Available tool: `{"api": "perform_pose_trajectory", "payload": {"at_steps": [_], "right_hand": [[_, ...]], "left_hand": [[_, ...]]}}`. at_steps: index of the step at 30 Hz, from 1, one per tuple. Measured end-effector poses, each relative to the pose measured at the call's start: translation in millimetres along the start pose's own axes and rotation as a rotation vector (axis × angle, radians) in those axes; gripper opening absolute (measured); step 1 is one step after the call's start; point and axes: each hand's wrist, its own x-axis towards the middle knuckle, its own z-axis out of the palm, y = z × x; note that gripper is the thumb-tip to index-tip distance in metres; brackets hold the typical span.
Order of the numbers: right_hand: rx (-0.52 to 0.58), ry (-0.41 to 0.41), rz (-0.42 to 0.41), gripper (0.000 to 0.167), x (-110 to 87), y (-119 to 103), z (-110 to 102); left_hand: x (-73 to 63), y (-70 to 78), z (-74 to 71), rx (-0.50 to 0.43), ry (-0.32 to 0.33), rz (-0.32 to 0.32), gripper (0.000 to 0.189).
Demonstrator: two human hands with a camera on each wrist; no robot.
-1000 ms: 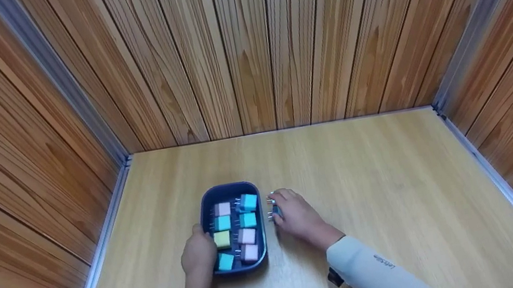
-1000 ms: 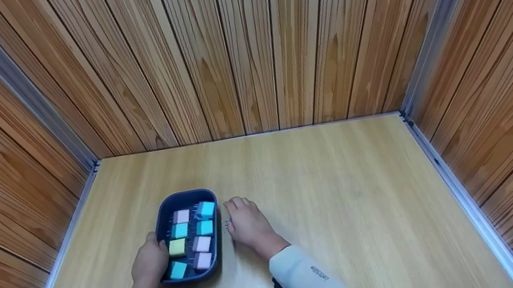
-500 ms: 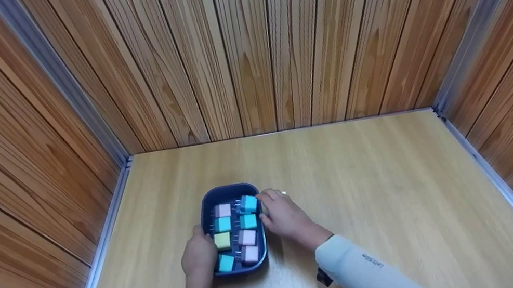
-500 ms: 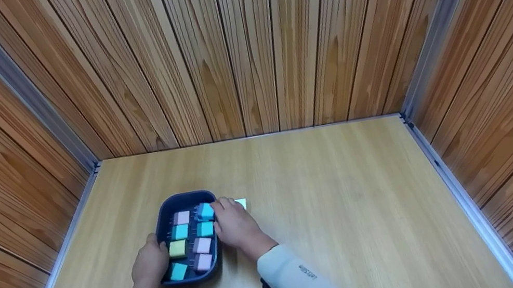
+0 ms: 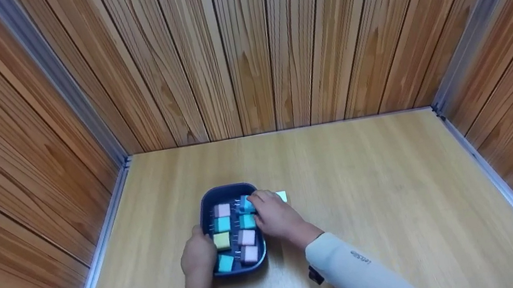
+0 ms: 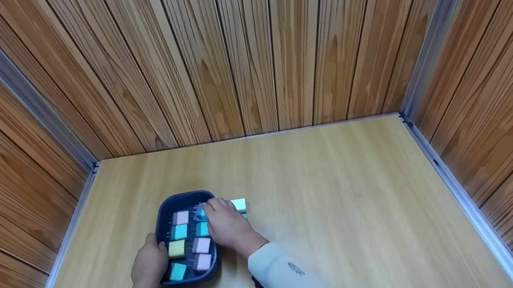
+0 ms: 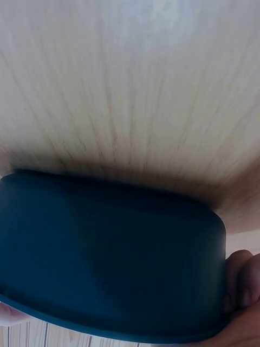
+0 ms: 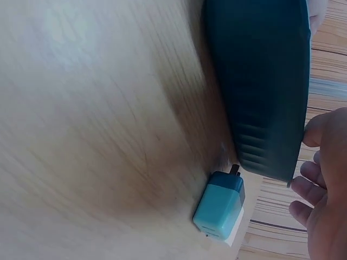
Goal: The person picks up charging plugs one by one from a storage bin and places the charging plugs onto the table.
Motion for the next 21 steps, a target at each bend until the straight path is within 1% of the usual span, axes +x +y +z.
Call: {"api": "perform_pose_trajectory", "payload": {"at_steps": [4, 9, 14, 21], "right_hand": [[0.001, -0.016, -0.022, 0.055, 2.6, -2, 0], [0.014, -0.043, -0.023, 0.055, 6.5, -3, 3], [0.045, -0.072, 0.016, 0.057, 10.4, -4, 5], [0.054, -0.070, 0.063, 0.058, 15.0, -8, 7]], "left_hand": [[-1.3, -1.2, -0.2, 0.009, 0.036, 0.033, 0.042], [-1.8, -1.6, -0.1, 0.003, 0.028, 0.022, 0.043], [-0.7, -1.1, 0.1, -0.002, 0.014, 0.010, 0.042], [-1.5, 0.2, 0.2, -0.017, 0.006, 0.004, 0.044]]}}
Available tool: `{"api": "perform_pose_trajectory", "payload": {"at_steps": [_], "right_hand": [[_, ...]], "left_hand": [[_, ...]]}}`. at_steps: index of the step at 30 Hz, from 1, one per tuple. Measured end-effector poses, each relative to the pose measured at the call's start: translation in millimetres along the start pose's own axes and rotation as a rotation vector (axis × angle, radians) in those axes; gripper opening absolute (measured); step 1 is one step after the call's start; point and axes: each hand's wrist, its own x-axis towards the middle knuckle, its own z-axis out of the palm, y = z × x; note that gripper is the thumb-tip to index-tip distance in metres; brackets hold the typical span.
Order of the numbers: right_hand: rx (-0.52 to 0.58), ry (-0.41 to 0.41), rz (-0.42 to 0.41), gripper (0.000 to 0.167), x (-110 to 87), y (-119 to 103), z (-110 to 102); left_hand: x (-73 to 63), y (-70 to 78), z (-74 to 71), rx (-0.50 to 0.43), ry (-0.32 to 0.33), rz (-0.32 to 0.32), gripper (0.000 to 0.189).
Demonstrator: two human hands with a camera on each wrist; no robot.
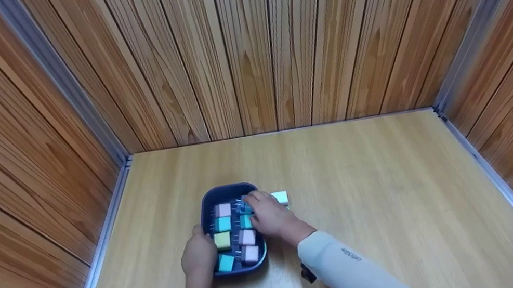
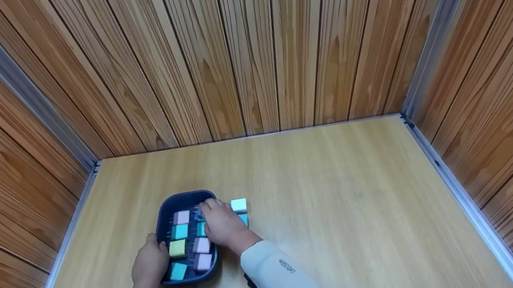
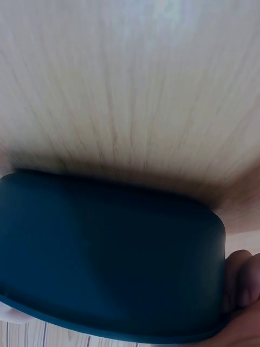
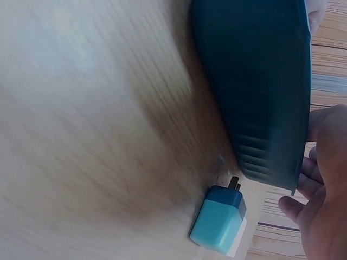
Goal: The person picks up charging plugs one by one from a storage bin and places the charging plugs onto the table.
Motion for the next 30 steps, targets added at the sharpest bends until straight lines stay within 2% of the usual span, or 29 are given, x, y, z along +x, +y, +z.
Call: {"api": "perform_pose_trajectory", "payload": {"at_steps": [6, 14, 21, 30], "right_hand": [[0.011, 0.025, 0.025, 0.059, 4.1, -3, 3], [-0.076, 0.074, -0.022, 0.061, 6.7, -1, 7], [-0.066, 0.085, -0.005, 0.061, 9.1, -2, 8], [-0.141, 0.092, 0.008, 0.060, 14.3, -5, 10]], "left_hand": [[1.2, -0.7, -0.3, -0.018, -0.012, -0.019, 0.047], [-0.2, -1.9, 0.6, -0.015, 0.032, 0.014, 0.039], [1.3, -2.0, 1.5, -0.029, 0.016, 0.004, 0.041], [1.4, -0.2, 2.7, -0.037, -0.005, -0.018, 0.046]]}}
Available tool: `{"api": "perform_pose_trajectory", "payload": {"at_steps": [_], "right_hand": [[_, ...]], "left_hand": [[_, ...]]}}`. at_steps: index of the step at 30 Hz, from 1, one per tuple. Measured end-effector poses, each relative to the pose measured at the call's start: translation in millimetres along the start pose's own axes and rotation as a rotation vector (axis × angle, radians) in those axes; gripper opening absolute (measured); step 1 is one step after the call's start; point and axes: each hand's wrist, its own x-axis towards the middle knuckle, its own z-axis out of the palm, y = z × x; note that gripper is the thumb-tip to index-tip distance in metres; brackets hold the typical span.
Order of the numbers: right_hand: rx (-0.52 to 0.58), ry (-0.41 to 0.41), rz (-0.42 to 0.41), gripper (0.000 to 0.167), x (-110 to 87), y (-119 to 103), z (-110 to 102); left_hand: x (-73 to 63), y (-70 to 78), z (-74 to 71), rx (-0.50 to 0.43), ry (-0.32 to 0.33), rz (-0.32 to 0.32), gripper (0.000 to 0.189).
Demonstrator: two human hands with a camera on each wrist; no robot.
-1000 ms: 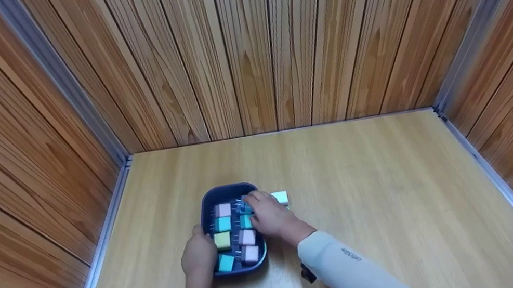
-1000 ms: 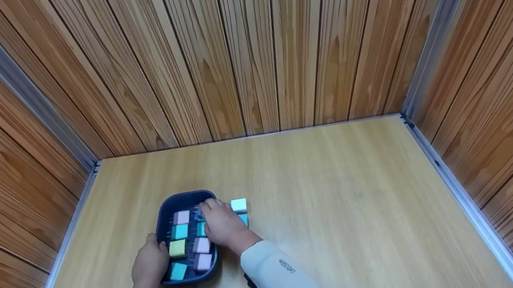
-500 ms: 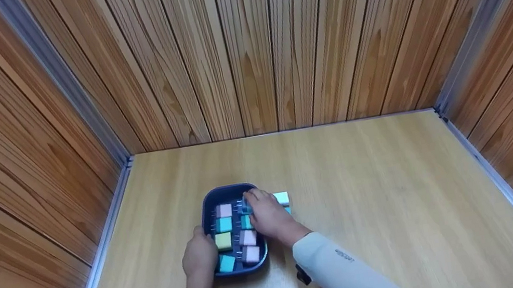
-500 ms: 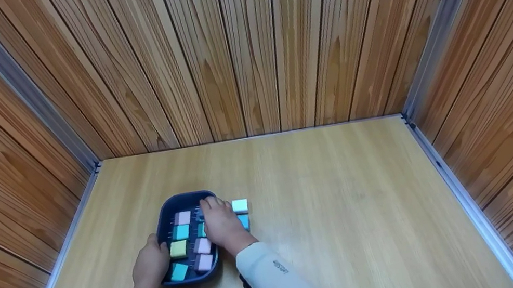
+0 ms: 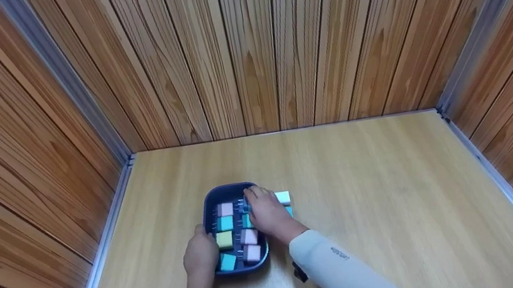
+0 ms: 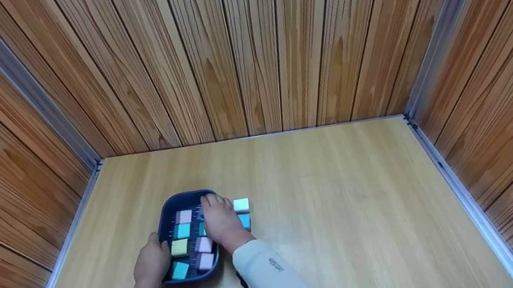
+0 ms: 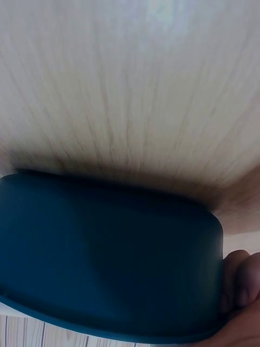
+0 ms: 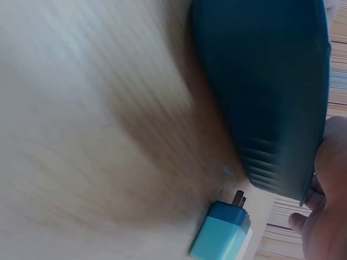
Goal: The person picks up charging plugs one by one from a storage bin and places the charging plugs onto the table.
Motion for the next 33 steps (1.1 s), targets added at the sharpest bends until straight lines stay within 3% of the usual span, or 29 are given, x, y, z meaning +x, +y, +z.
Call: {"api": "perform_pose_trajectory", "payload": {"at_steps": [13, 27, 33], "right_hand": [[-0.112, -0.022, -0.011, 0.053, 4.2, -5.1, 0.8], [-0.063, -0.078, 0.012, 0.047, 6.6, -6.2, -1.4], [-0.089, -0.088, -0.008, 0.046, 8.8, -7.3, -1.5]], "left_hand": [[-1.9, -0.8, -2.0, 0.014, 0.013, 0.020, 0.042], [-1.9, -1.4, -0.7, 0.016, 0.014, 0.025, 0.043], [-1.3, -1.8, 0.2, 0.020, 0.016, 0.020, 0.045]]}}
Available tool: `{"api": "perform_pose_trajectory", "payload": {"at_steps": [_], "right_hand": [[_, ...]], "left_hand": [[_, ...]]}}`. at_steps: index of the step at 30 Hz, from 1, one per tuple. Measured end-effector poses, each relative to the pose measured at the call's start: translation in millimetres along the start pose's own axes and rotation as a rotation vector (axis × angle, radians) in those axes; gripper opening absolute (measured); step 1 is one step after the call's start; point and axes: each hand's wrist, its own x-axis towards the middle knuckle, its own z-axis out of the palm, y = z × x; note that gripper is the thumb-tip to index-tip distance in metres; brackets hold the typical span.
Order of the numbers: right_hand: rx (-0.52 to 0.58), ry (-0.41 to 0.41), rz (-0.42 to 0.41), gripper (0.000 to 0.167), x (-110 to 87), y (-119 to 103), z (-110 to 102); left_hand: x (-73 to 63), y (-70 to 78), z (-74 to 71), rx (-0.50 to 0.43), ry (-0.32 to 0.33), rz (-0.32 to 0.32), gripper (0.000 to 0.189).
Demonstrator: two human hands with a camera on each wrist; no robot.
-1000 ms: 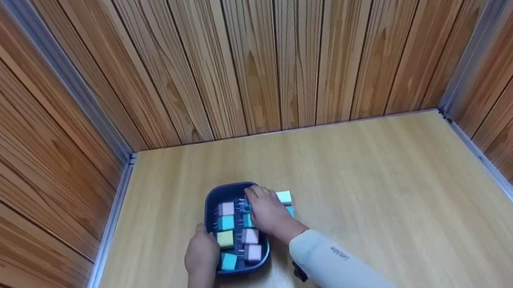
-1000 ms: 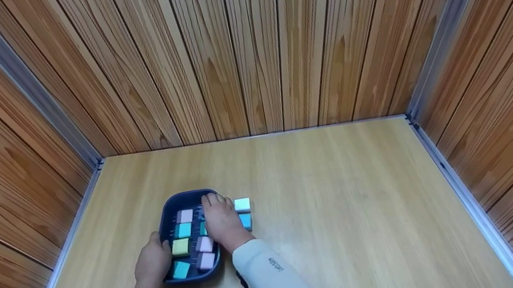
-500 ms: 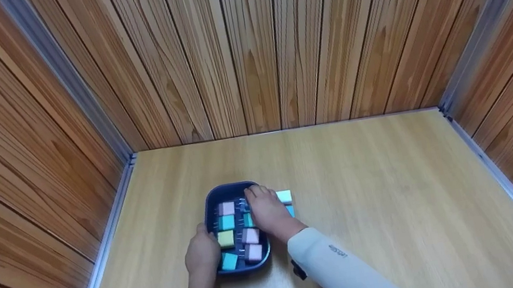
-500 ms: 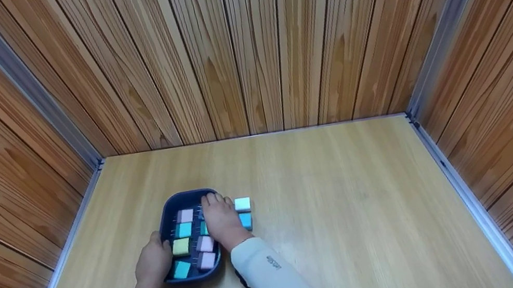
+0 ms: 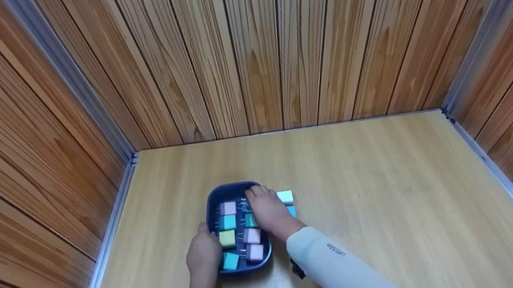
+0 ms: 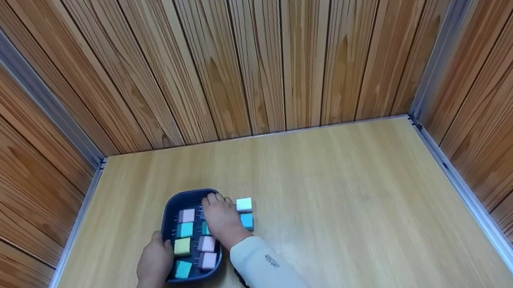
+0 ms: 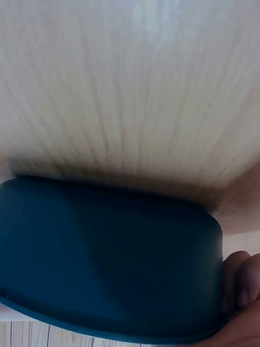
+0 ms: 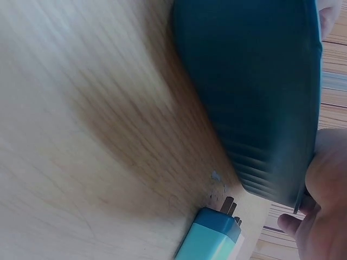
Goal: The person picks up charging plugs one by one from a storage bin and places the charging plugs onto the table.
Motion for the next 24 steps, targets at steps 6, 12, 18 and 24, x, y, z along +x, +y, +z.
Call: {"api": "perform_pose_trajectory", "payload": {"at_steps": [6, 12, 18, 24], "right_hand": [[-0.091, 0.054, -0.039, 0.042, 0.8, -0.8, 2.1], [-0.168, 0.098, -0.068, 0.039, 1.0, 0.0, 4.6], [-0.163, 0.078, -0.076, 0.038, 1.8, 1.0, 4.5], [-0.142, 0.040, -0.058, 0.042, 2.0, 1.1, 2.8]], "left_hand": [[-0.4, -0.5, 0.7, 0.001, 0.002, 0.002, 0.045], [0.0, 0.4, 1.4, 0.012, 0.012, 0.004, 0.042], [1.0, 1.6, 2.2, 0.019, 0.003, -0.010, 0.044], [0.9, 2.7, 1.1, 0.014, -0.010, -0.013, 0.048]]}}
